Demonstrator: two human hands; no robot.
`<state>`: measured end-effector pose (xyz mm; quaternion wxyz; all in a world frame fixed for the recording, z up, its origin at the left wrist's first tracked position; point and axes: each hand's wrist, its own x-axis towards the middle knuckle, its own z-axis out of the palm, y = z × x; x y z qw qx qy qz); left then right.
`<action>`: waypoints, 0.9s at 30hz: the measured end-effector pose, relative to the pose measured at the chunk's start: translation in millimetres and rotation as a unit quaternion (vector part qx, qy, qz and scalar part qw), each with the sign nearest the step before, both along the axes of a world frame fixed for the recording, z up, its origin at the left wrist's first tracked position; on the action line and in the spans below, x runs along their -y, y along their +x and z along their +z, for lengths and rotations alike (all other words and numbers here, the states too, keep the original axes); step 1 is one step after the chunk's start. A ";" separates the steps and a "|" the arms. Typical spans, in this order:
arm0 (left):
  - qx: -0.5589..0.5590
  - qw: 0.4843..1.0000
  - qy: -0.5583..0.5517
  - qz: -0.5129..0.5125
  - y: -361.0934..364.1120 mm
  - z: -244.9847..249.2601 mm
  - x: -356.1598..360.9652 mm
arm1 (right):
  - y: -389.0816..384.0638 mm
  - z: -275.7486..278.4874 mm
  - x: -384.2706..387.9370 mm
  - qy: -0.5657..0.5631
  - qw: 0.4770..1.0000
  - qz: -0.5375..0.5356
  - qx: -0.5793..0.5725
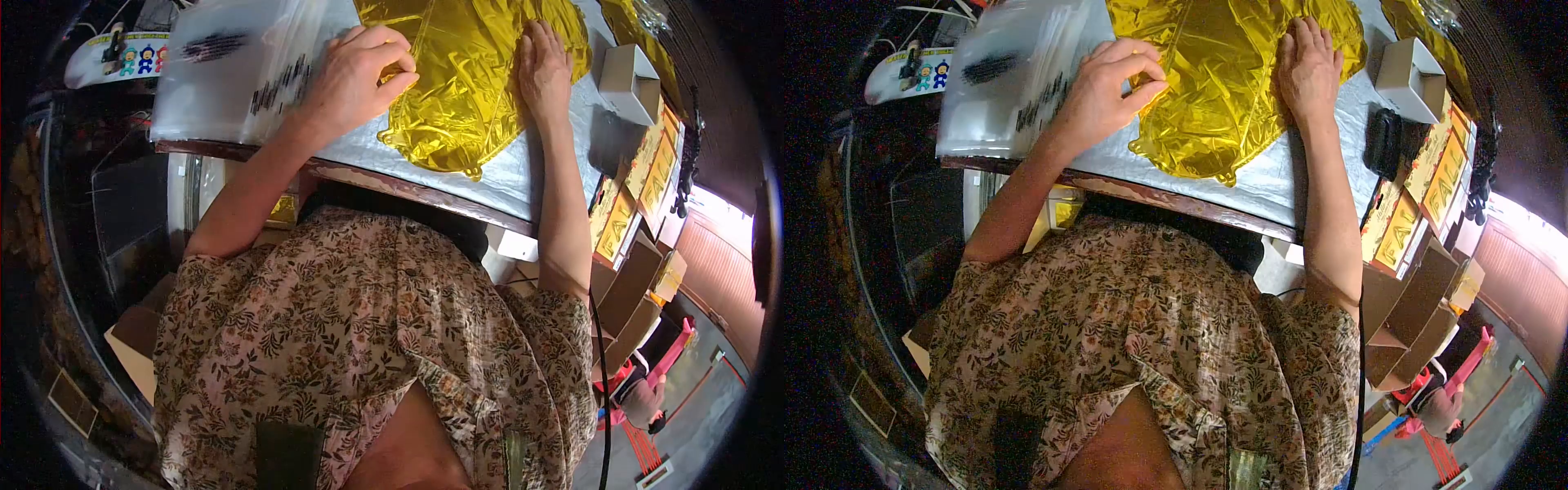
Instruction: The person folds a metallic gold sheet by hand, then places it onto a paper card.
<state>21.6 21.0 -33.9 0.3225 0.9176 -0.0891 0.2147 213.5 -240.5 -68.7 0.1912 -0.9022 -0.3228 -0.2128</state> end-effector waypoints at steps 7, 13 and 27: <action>-0.023 1.000 -0.014 0.005 -3.5 6.6 2.5 | -1.3 1.5 -0.8 0.010 1.000 -0.004 -0.013; -0.052 0.999 -0.013 0.004 -5.7 14.4 3.4 | -7.1 8.6 -3.6 -0.001 0.999 -0.031 -0.026; -0.038 0.999 0.029 -0.010 -4.6 19.4 10.6 | -8.2 9.5 -4.9 -0.006 0.997 -0.030 -0.065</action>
